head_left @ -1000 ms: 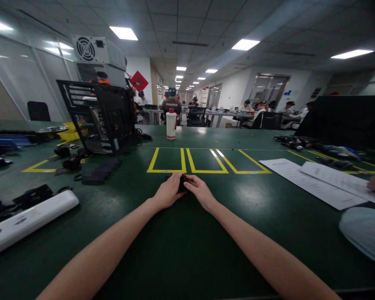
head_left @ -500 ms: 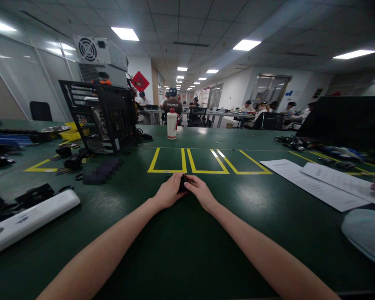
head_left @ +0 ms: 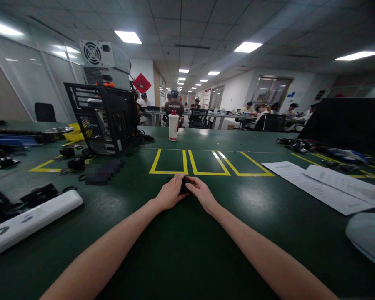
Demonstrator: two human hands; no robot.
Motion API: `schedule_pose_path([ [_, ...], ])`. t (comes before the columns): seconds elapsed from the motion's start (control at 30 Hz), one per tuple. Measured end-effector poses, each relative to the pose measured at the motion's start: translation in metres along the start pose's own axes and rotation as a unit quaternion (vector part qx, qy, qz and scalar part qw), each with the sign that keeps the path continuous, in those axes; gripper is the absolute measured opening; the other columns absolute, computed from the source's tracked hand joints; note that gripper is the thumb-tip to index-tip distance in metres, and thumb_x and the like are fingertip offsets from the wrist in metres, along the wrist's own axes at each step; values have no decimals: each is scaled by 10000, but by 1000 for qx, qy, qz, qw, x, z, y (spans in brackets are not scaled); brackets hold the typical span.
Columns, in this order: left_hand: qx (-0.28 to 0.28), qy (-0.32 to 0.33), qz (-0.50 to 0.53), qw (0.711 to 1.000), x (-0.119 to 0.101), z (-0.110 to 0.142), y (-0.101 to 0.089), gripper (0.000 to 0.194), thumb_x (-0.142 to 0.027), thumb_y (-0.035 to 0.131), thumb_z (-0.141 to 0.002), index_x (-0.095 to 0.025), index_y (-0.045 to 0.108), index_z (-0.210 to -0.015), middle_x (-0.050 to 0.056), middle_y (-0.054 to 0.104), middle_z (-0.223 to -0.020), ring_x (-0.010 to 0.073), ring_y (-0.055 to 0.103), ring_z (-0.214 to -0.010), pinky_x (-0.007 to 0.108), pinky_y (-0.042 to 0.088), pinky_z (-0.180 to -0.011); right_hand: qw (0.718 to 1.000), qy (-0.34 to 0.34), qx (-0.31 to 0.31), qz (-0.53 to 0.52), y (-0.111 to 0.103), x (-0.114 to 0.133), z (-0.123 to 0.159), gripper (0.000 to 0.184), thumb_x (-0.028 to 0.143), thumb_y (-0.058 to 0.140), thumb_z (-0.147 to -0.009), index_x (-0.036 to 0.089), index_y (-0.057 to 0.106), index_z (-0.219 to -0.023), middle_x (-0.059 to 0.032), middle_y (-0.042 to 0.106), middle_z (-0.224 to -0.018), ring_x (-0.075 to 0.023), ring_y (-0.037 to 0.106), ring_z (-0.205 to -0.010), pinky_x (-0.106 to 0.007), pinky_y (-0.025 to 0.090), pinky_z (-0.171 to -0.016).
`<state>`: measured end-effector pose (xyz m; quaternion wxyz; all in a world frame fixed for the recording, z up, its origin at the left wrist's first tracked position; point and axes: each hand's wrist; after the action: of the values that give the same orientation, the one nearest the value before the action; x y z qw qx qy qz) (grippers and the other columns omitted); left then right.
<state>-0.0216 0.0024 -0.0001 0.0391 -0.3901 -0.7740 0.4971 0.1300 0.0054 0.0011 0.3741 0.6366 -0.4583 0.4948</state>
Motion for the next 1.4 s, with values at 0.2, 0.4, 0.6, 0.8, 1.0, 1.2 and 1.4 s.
schedule_pose_path([
  [0.2, -4, 9, 0, 1000, 0, 0, 0, 528, -301, 553, -719, -213, 253, -1145, 80, 408, -1134, 230, 452, -1039, 412, 426, -823, 999, -32, 12, -18, 1, 0, 2, 204, 242, 578, -666, 220, 533, -864, 8, 565, -925, -151, 528, -932, -314, 395, -847],
  [0.4, -4, 5, -10, 1000, 0, 0, 0, 533, -303, 559, -717, -199, 261, -1146, 87, 406, -1135, 234, 449, -1039, 395, 432, -822, 999, -27, -14, 18, 2, 2, 3, 217, 276, 551, -693, 226, 536, -904, -2, 565, -932, -155, 539, -898, -320, 416, -814],
  [0.6, 4, 0, -5, 1000, -3, 0, -3, 515, -313, 549, -725, -207, 266, -1141, 90, 399, -1138, 234, 457, -1024, 398, 446, -781, 1000, 1, 15, 3, 0, 2, 2, 289, 261, 560, -690, 216, 528, -973, -24, 563, -1029, -168, 516, -973, -349, 388, -868],
  [0.8, 2, -2, -9, 1000, -1, 0, -1, 536, -318, 549, -724, -211, 252, -1157, 91, 392, -1147, 234, 449, -1030, 406, 440, -788, 1000, -21, 5, 5, 1, 6, 5, 208, 257, 571, -680, 207, 540, -879, -11, 570, -929, -159, 527, -926, -340, 400, -850],
  [1.0, 1, 1, -11, 1000, 0, 0, 1, 533, -307, 553, -721, -197, 259, -1152, 94, 398, -1138, 233, 451, -1026, 401, 433, -806, 1000, -11, -8, 17, 0, 2, 3, 269, 252, 553, -696, 223, 515, -960, -19, 548, -973, -162, 519, -935, -336, 405, -832],
  [1.2, -4, 2, -14, 1000, 0, 0, 2, 532, -291, 559, -712, -188, 262, -1142, 94, 402, -1129, 231, 450, -1024, 388, 433, -811, 1000, -10, 21, -4, -1, -1, 0, 260, 223, 572, -674, 208, 523, -928, -17, 558, -981, -157, 518, -942, -330, 389, -855],
  [1.4, -3, 2, -10, 1000, -1, 0, 0, 527, -296, 550, -720, -207, 260, -1152, 84, 393, -1146, 230, 447, -1037, 400, 434, -809, 1000, -24, 13, 3, 1, 3, 3, 166, 264, 552, -696, 217, 521, -852, 3, 550, -909, -154, 532, -898, -313, 419, -794],
])
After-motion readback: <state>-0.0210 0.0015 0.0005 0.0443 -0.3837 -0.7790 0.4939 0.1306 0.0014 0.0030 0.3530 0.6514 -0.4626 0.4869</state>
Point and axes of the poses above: each hand's wrist, its own z-axis away from the middle knuckle, its own y-axis out of the palm, x = y × z
